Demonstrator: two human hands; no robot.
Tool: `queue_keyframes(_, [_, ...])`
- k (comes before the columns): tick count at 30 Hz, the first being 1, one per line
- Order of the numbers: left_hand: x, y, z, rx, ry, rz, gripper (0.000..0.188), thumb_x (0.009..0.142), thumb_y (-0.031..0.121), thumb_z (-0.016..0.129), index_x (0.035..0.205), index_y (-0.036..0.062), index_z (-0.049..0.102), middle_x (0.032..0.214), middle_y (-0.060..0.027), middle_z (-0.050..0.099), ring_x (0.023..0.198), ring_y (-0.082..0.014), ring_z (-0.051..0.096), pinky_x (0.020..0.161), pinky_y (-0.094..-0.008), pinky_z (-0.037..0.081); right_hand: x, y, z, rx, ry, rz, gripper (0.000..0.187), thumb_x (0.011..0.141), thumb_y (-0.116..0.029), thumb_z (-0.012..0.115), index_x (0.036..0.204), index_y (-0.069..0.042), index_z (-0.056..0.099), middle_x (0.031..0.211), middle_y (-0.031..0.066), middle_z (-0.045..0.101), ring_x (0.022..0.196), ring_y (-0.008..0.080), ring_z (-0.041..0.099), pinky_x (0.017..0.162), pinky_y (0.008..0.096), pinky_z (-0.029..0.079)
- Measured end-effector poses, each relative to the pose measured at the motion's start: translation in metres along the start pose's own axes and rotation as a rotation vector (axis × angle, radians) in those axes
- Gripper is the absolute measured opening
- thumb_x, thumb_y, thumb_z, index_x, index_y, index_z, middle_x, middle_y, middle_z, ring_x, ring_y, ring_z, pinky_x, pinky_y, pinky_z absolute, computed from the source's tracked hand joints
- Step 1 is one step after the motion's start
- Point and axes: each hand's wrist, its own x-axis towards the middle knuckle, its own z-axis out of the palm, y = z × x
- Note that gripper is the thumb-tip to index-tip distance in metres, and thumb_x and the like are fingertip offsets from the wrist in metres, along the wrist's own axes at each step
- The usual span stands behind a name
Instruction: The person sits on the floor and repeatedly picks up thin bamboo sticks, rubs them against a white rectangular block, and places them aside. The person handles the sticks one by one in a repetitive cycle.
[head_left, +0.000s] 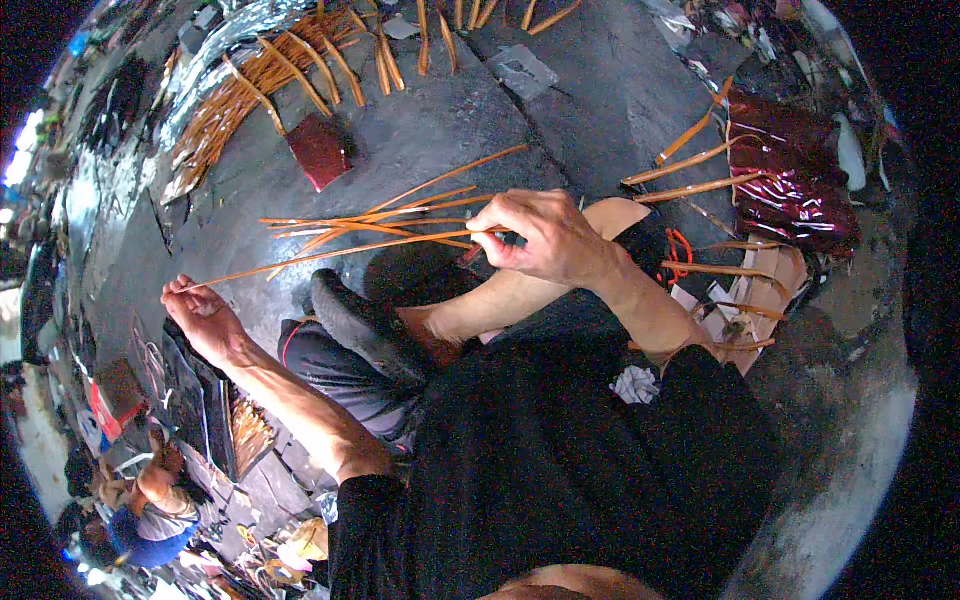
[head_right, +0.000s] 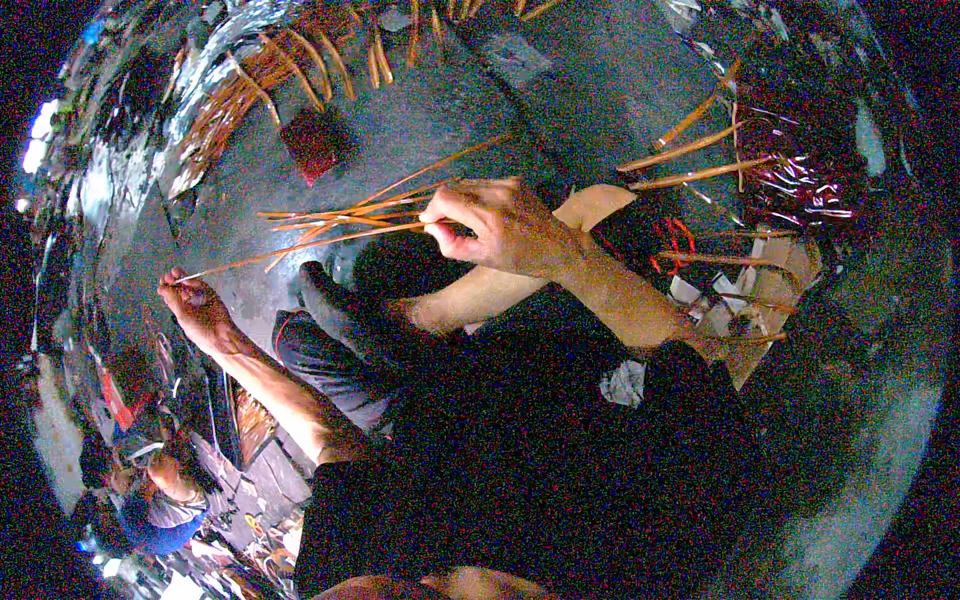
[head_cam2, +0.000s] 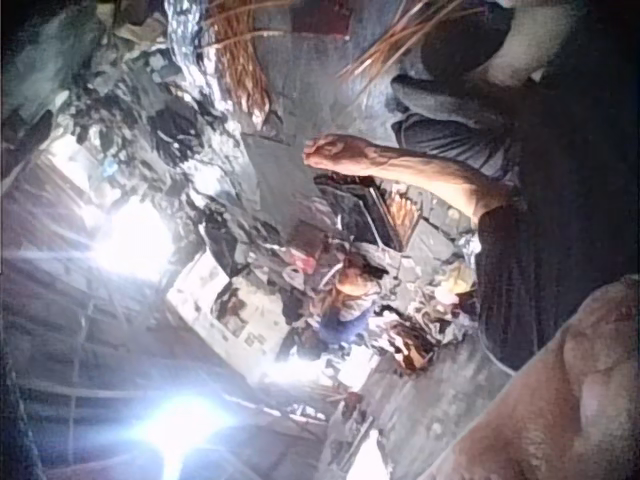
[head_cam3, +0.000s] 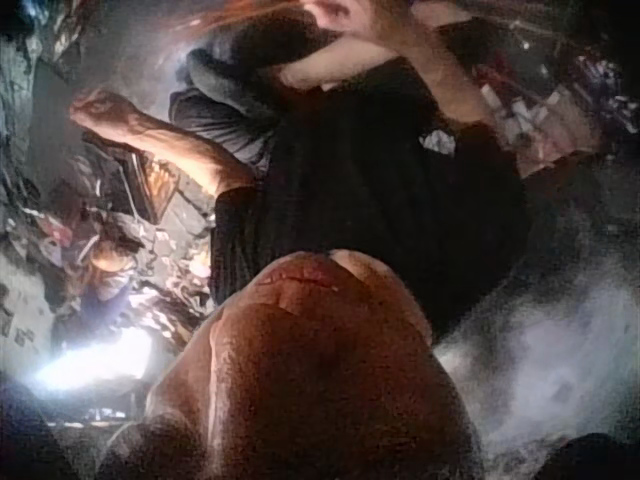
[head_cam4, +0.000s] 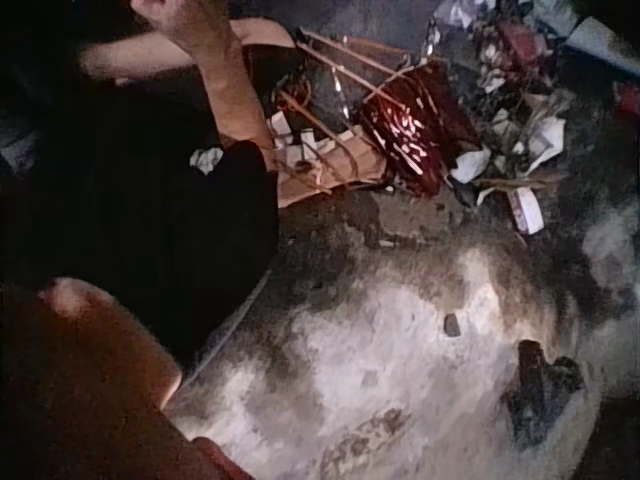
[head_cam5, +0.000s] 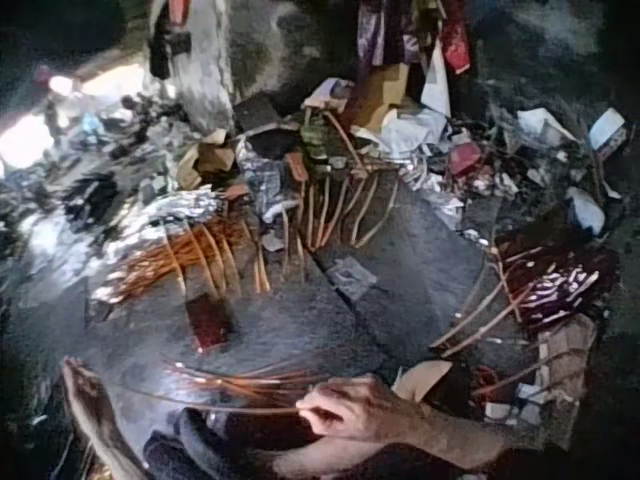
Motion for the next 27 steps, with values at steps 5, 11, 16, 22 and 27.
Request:
queue_keyframes(5, [0.006, -0.001, -0.001, 0.091, 0.160, 0.053, 0.023, 0.092, 0.017, 0.060, 0.106, -0.0010, 0.058, 0.103, -0.0087, 0.062, 0.102, -0.0193, 0.061, 0.081, -0.0257, 0.056, -0.003, 0.002, -0.010, -0.054, -0.017, 0.054, 0.015, 0.077, -0.007, 0.072, 0.087, -0.008, 0.061, 0.080, 0.0065, 0.067, 0.070, 0.0231, 0.066, 0.061, 0.0337, 0.053])
queue_keyframes(11, [0.000, 0.007, -0.004, 0.053, 0.063, 0.017, 0.021, 0.093, 0.017, 0.060, 0.105, 0.0000, 0.058, 0.102, -0.0084, 0.062, 0.103, -0.0196, 0.061, 0.081, -0.0265, 0.057, -0.002, 0.001, -0.011, -0.071, -0.026, 0.064, 0.014, 0.079, -0.011, 0.071, 0.087, -0.008, 0.060, 0.080, 0.0061, 0.067, 0.070, 0.0230, 0.066, 0.061, 0.0333, 0.052])
queue_keyframes(16, [-0.005, 0.021, -0.018, 0.052, 0.058, 0.020, 0.020, 0.093, 0.018, 0.059, 0.103, 0.0004, 0.060, 0.100, -0.0089, 0.064, 0.100, -0.0213, 0.063, 0.081, -0.0284, 0.057, -0.001, 0.000, -0.013, -0.020, -0.065, 0.124, 0.013, 0.080, -0.013, 0.071, 0.085, -0.007, 0.061, 0.081, 0.0057, 0.067, 0.071, 0.0231, 0.066, 0.062, 0.0337, 0.051])
queue_keyframes(22, [-0.009, 0.020, -0.018, 0.075, 0.111, 0.020, 0.020, 0.092, 0.018, 0.059, 0.101, 0.0001, 0.059, 0.100, -0.0076, 0.062, 0.099, -0.0186, 0.062, 0.081, -0.0256, 0.057, -0.003, 0.001, -0.013, -0.024, -0.093, 0.141, 0.015, 0.079, -0.016, 0.071, 0.085, -0.007, 0.061, 0.081, 0.0052, 0.065, 0.073, 0.0237, 0.065, 0.064, 0.0343, 0.051])
queue_keyframes(27, [-0.009, 0.019, -0.033, 0.081, 0.117, 0.007, 0.021, 0.092, 0.019, 0.059, 0.100, -0.0003, 0.058, 0.099, -0.0077, 0.062, 0.098, -0.0171, 0.062, 0.081, -0.0245, 0.057, -0.006, 0.004, -0.021, -0.086, -0.079, 0.133, 0.017, 0.078, -0.019, 0.072, 0.083, -0.007, 0.061, 0.079, 0.0046, 0.064, 0.074, 0.0238, 0.063, 0.067, 0.0345, 0.049])
